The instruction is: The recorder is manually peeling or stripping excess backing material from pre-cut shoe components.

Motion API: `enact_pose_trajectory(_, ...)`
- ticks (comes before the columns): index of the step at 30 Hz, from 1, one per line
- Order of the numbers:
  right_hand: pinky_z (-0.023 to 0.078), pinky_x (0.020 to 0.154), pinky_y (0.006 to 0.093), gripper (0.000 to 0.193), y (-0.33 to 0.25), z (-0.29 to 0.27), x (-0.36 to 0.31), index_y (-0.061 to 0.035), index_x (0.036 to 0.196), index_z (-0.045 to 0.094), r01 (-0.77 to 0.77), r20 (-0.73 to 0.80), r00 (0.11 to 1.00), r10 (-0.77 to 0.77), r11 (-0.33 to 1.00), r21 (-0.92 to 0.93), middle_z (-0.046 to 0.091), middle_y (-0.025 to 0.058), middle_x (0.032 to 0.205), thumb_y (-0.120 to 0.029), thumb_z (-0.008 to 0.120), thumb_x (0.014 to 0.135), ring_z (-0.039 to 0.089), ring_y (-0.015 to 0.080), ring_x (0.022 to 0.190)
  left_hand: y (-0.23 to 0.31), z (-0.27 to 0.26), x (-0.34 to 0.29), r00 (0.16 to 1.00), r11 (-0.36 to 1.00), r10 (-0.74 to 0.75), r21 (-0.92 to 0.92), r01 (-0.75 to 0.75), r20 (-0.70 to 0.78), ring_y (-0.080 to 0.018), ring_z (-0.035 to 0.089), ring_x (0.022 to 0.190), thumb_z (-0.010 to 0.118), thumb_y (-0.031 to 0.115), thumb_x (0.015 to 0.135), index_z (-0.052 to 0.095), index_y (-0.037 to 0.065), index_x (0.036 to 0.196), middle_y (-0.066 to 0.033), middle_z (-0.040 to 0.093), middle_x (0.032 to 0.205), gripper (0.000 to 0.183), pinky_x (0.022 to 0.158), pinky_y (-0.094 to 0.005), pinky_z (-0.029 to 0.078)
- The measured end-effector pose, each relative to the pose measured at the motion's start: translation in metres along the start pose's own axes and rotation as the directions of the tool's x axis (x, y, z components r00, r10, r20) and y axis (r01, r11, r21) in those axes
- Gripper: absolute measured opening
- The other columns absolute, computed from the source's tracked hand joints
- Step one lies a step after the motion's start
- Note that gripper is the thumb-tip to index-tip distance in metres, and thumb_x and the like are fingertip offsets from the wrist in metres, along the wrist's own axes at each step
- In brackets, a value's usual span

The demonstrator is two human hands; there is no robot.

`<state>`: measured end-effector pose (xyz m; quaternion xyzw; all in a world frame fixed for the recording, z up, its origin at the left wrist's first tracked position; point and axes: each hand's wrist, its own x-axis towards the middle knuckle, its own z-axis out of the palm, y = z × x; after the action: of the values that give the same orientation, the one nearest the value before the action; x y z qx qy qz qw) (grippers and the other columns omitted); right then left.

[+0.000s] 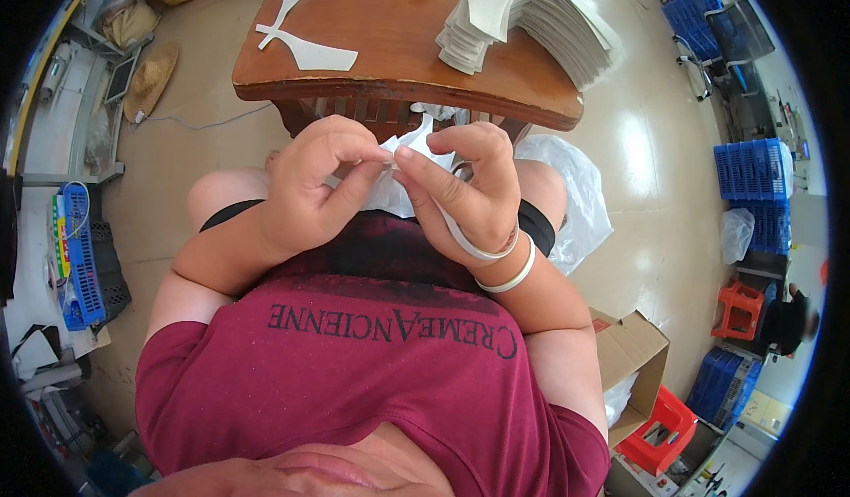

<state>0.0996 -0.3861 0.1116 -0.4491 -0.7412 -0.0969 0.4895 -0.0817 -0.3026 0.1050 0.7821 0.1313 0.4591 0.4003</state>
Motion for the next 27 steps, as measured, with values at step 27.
enact_pose_trajectory(27, 0.047, 0.076, 0.0397, 0.047, 0.005, 0.026, -0.012, -0.0048, 0.115, 0.068, 0.221, 0.072, 0.975, -0.210, 0.948, -0.227, 0.060, 0.0094, 0.100, -0.017, 0.079, 0.071, 0.057, 0.0242, 0.082, 0.003, 0.009, -0.004, 0.845, 0.639, -0.530, -0.623, 0.451, 0.069, -0.0060, 0.060, 0.082, 0.057, 0.011, 0.099, 0.060, -0.003, 0.104, -0.0042, 0.065, 0.092, 0.015, 0.070, -0.0214, 0.051)
